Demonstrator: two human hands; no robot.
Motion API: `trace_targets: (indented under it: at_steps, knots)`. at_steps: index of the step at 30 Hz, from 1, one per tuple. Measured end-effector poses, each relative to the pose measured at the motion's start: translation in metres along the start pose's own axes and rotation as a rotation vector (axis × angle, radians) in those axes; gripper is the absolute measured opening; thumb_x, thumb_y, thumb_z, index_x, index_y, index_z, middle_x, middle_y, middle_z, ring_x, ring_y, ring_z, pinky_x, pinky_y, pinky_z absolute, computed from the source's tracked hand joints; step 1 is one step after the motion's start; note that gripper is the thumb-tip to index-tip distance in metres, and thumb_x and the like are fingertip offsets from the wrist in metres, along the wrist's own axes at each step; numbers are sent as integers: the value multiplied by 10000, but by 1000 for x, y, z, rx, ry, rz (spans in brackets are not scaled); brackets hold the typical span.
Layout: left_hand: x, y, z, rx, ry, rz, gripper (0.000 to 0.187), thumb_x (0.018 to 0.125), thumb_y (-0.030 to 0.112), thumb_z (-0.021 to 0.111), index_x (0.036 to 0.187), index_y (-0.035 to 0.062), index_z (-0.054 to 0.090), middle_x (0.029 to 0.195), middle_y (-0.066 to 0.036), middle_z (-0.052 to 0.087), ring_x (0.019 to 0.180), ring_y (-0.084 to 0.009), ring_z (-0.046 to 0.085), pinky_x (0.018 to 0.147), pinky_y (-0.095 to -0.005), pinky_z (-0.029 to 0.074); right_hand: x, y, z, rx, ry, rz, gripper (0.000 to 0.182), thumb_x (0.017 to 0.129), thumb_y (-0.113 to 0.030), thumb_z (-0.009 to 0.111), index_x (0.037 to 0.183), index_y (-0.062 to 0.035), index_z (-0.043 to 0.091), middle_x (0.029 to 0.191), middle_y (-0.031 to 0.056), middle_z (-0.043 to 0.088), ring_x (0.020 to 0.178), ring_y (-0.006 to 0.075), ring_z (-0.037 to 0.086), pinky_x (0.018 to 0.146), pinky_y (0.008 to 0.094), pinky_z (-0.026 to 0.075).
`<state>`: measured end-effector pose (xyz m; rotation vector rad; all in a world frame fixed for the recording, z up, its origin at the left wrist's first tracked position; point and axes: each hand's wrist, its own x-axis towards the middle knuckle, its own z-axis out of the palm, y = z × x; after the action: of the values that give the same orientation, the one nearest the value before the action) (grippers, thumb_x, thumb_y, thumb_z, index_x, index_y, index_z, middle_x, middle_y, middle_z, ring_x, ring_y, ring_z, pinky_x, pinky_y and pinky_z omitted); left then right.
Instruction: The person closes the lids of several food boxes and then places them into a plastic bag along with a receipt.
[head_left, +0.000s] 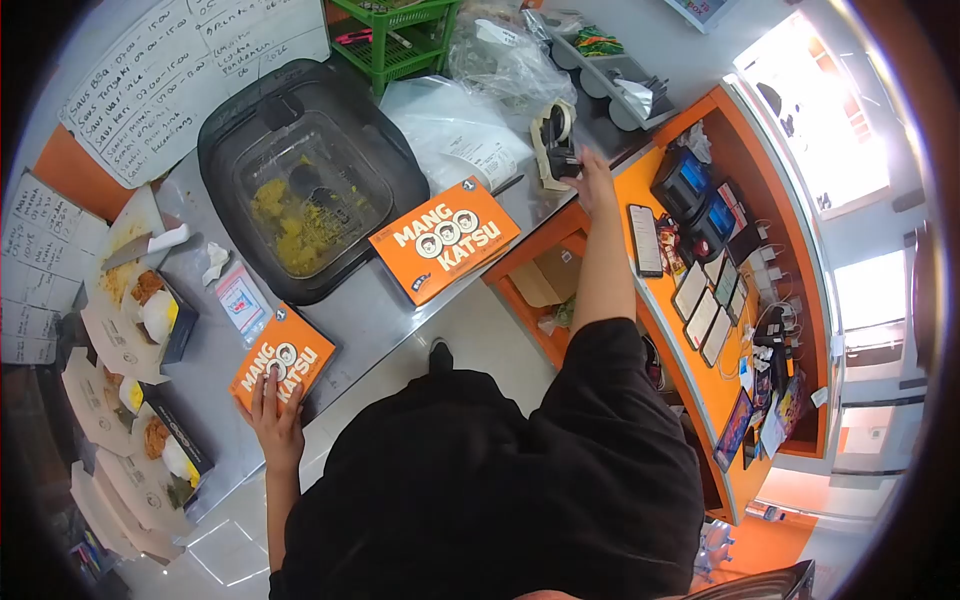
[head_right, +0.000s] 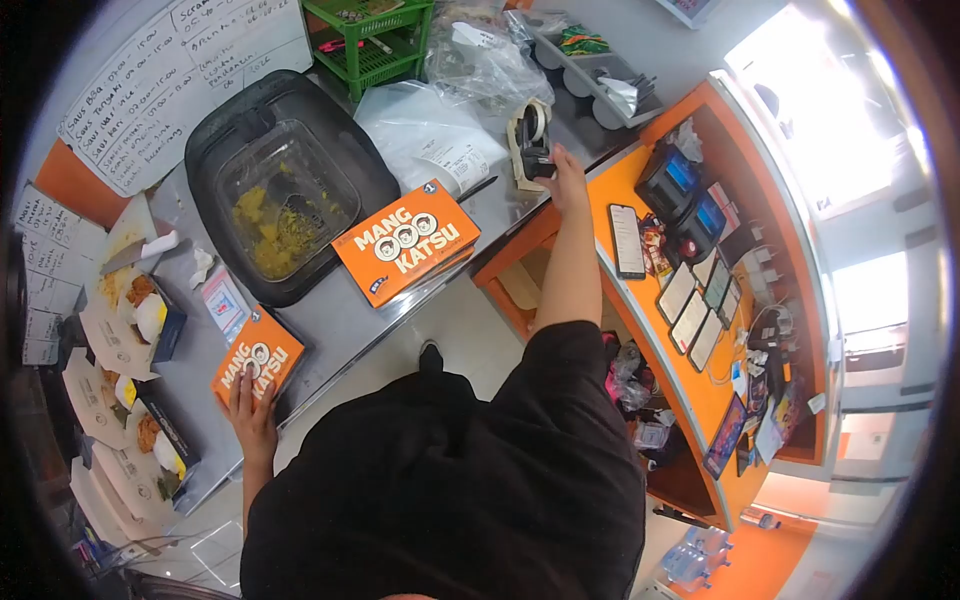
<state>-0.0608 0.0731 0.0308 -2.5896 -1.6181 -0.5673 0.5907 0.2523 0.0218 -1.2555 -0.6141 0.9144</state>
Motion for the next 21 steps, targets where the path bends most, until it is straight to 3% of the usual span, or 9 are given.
trace_targets:
  at_steps: [4, 7, 9, 10, 12, 13, 15, 19, 21]
  knots:
    - [0, 4, 3, 35, -13, -48, 453, 730, 87, 659, 1147, 253, 601, 1361, -86, 438, 1288, -294, 356, 1066, -588, 86, -10, 44, -13, -2, -2, -181, 216, 873, -236, 592, 950, -34, 592, 964, 87, 555, 1009, 268, 537, 826, 457, 472]
    - [-2, -1, 7, 25, 8, -20, 447, 729, 92, 659, 1145, 247, 601, 1365, -83, 434, 1280, -296, 361, 1065, -587, 82, 2, 58, -31, -1057, 292, -756, 193, 828, -212, 619, 822, -19, 626, 980, 152, 591, 1033, 318, 527, 880, 436, 430]
    - [0, 1, 4, 2, 22, -14, 439, 721, 110, 672, 1133, 247, 609, 1318, -43, 476, 1262, -294, 379, 1060, -592, 87, 14, 76, -58, -1201, 327, -826, 179, 781, -182, 636, 763, -4, 627, 985, 205, 603, 1021, 351, 528, 910, 416, 400]
    - [2, 4, 0, 23, 25, -12, 439, 718, 116, 677, 1133, 242, 610, 1297, -31, 493, 1252, -282, 393, 1057, -596, 93, 13, 72, -74, -1005, 241, -1017, 181, 785, -188, 621, 771, -8, 629, 942, 182, 614, 986, 326, 550, 907, 418, 402]
    - [1, 4, -2, 66, 66, 22, 439, 710, 118, 686, 1132, 214, 610, 1230, -9, 535, 1202, -244, 448, 1049, -571, 167, -24, 37, -46, -773, 469, -821, 194, 859, -169, 552, 941, -2, 607, 935, 115, 616, 910, 213, 566, 836, 341, 445]
    - [0, 4, 1, 81, 99, 65, 440, 706, 115, 691, 1132, 190, 610, 1184, 2, 561, 1161, -219, 489, 1043, -542, 235, -72, -3, 5, -348, 466, -485, 178, 897, -141, 535, 1002, -7, 585, 932, 101, 611, 859, 168, 569, 761, 271, 465]
    - [3, -1, 4, -102, 133, 64, 419, 708, 100, 691, 1118, 144, 615, 1131, 0, 588, 1057, -184, 554, 985, -447, 372, -143, -42, 73, -351, 297, -664, 161, 908, -140, 553, 1001, -14, 589, 902, 46, 590, 800, 112, 562, 693, 237, 470]
    - [2, -4, 4, -125, 173, 88, 435, 712, 78, 696, 1128, 110, 572, 1114, -31, 595, 1010, -204, 571, 935, -401, 430, -272, -48, 210, -459, -242, -439, 152, 872, -44, 567, 1015, -21, 610, 883, 12, 584, 777, 86, 542, 700, 226, 449]
    - [-3, -7, 10, -208, 224, 53, 465, 708, 73, 703, 1141, 97, 535, 1123, -52, 589, 1008, -219, 569, 941, -419, 427, -319, -25, 259, -327, -699, -45, 302, 863, -53, 579, 1165, -47, 573, 835, 3, 554, 727, 77, 520, 676, 222, 443]
